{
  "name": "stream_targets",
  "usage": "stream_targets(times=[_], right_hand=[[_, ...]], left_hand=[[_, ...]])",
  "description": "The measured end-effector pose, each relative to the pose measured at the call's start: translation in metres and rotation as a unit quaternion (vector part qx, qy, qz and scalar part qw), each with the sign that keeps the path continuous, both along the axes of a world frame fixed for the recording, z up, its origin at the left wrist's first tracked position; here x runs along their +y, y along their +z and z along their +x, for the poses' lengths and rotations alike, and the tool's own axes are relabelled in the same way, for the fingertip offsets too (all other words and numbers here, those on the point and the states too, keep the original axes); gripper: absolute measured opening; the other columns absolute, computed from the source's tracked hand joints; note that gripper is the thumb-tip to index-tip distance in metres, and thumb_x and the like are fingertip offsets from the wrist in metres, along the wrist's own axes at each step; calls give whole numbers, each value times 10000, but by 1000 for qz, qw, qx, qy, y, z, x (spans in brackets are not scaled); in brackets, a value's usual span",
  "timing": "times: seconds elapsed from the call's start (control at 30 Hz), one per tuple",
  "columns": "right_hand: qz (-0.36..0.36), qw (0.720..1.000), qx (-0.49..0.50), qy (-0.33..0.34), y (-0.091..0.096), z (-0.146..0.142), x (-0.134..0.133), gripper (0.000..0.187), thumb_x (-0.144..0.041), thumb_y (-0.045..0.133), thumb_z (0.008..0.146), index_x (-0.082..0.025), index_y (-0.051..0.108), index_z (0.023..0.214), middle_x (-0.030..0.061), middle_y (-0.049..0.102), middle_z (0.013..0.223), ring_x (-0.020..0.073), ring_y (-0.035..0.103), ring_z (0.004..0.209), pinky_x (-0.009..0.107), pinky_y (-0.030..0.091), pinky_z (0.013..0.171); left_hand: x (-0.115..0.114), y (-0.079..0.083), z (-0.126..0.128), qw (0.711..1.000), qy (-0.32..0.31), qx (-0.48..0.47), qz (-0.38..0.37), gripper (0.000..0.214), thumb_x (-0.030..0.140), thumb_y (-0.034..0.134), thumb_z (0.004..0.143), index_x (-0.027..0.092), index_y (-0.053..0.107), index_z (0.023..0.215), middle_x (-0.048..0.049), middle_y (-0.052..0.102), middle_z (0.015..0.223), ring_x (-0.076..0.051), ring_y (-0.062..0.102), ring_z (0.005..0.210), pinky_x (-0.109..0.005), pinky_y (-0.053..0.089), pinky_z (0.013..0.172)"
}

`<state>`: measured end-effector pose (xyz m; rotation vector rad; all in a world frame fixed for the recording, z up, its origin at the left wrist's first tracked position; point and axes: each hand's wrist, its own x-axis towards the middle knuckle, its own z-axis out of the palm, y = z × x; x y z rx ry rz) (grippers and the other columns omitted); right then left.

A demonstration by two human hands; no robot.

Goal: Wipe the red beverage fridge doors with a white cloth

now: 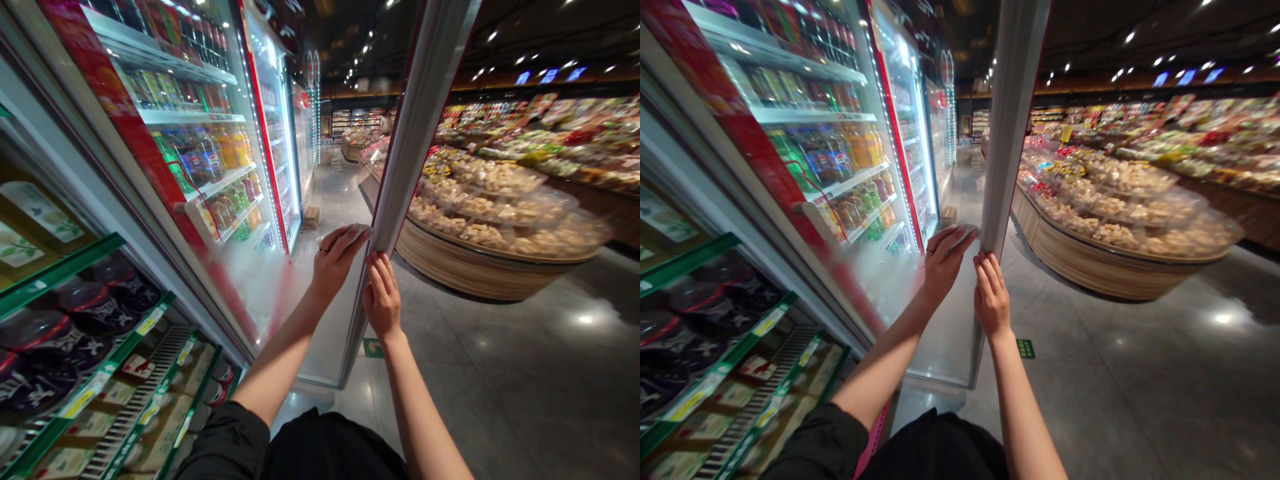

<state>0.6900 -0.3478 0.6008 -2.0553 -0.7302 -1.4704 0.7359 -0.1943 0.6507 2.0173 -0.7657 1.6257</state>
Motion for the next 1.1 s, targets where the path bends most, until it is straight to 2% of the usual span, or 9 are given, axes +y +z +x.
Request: stream_targets(times=[0.1, 0.2, 0.3, 0.43, 0.63, 0.8, 0.9, 1.0, 1.1], right_hand=[[-4, 1000, -8, 7, 0, -1, -2, 800, 30, 395, 1005, -311, 310, 1724, 97, 582, 1631, 265, 428, 1592, 546, 502, 1264], [-10, 1000, -5, 18, 0, -2, -3, 811, 40, 407, 999, -307, 305, 1725, 90, 580, 1635, 250, 408, 1604, 524, 494, 1272], [0, 1000, 3, 17, -1, -3, -1, 810, 31, 396, 1008, -322, 289, 1728, 77, 555, 1657, 252, 395, 1610, 536, 477, 1282], [11, 1000, 15, 16, -3, -4, 3, 809, 16, 371, 1018, -349, 267, 1733, 62, 511, 1690, 272, 386, 1612, 577, 441, 1298], [-1, 1000, 18, 11, -9, -9, -2, 815, 12, 379, 1016, -346, 251, 1737, 66, 499, 1699, 290, 384, 1610, 582, 448, 1294], [-11, 1000, 22, 6, -17, -16, -6, 815, 31, 386, 1004, -300, 260, 1738, 83, 460, 1722, 265, 339, 1635, 556, 447, 1300], [-11, 1000, 25, 6, -21, -18, -7, 805, 27, 379, 1007, -290, 264, 1738, 89, 445, 1732, 261, 325, 1643, 564, 448, 1298], [-17, 999, 38, 1, -23, -18, -10, 820, 12, 377, 1013, -330, 231, 1743, 71, 440, 1737, 276, 339, 1638, 590, 451, 1294], [-19, 998, 53, 4, -24, -19, -11, 834, 7, 379, 1012, -350, 211, 1746, 55, 422, 1748, 281, 331, 1643, 596, 429, 1308]], left_hand=[[17, -8, -8, 999, -10, -46, 26, 481, 174, 672, 1036, 301, 645, 1499, -44, 781, 1296, -199, 688, 1307, -334, 609, 1134], [26, -9, -6, 998, 25, -62, -23, 451, 183, 686, 1035, 337, 676, 1459, -20, 786, 1265, -188, 699, 1279, -335, 606, 1127], [19, -7, -2, 996, 43, -28, -67, 406, 187, 661, 1046, 354, 711, 1413, -37, 777, 1278, -210, 686, 1314, -379, 591, 1160], [8, -13, -7, 998, 22, 43, -29, 413, 220, 628, 1062, 381, 681, 1439, -39, 762, 1330, -206, 674, 1351, -369, 585, 1197], [21, -31, -20, 1000, 5, 11, 19, 334, 226, 622, 1074, 310, 718, 1383, -33, 789, 1299, -193, 735, 1253, -347, 636, 1121], [6, -24, -15, 998, 37, 18, -38, 332, 173, 634, 1061, 283, 747, 1353, -67, 790, 1293, -195, 715, 1271, -357, 603, 1139], [-2, -25, -15, 999, 40, 8, -13, 321, 175, 626, 1064, 278, 757, 1339, -58, 798, 1261, -198, 704, 1289, -347, 608, 1129], [5, -34, -19, 999, 15, 13, 33, 329, 194, 612, 1077, 275, 734, 1371, -47, 791, 1281, -186, 699, 1296, -330, 595, 1150], [17, -42, -22, 999, -1, 34, 29, 321, 219, 581, 1097, 297, 722, 1375, -34, 776, 1317, -169, 704, 1280, -322, 576, 1175]])
